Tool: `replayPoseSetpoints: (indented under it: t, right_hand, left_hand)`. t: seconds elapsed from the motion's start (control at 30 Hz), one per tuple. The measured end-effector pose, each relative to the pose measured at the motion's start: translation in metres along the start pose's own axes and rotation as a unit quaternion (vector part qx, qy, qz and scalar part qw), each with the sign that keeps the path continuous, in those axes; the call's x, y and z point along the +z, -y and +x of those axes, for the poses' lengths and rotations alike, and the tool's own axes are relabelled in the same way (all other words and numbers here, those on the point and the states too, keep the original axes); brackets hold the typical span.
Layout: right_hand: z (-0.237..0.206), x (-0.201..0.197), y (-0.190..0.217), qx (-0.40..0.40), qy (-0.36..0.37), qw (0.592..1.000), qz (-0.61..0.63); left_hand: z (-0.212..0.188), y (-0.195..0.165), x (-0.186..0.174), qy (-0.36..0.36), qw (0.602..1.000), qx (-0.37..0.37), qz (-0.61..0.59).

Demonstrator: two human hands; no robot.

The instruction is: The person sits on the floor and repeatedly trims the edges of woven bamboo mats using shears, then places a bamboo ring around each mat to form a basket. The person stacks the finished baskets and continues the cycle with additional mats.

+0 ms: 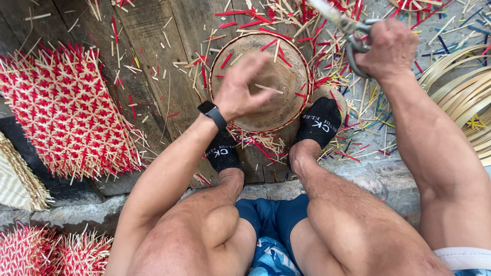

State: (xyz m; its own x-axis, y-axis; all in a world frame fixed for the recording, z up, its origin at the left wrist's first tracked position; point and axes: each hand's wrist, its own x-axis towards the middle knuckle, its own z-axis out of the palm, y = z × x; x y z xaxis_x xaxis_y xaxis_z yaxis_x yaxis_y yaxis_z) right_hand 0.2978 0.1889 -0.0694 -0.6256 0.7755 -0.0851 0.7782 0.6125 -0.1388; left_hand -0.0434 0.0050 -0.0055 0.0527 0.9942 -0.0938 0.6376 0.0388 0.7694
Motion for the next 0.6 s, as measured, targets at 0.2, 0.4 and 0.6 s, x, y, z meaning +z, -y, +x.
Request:
replayPoseSetpoints:
  t: [0.2,0.4,0.6]
  right_hand:
    - [-0.010,-0.001,0.006,0.199,0.016,0.980,-0.014]
    - [-0.015,-0.006,0.081,0.208,0.180,0.830,0.486]
    - [-0.012,-0.002,0.113,0.287,0.203,0.730,0.586]
  left_hand:
    - [0.039,0.058,-0.009,-0.106,0.991,-0.031,0.082]
    - [0.094,0.066,-0.022,-0.159,0.962,-0.190,-0.112]
    - [0.071,0.063,-0.008,-0.066,0.983,-0.163,0.044]
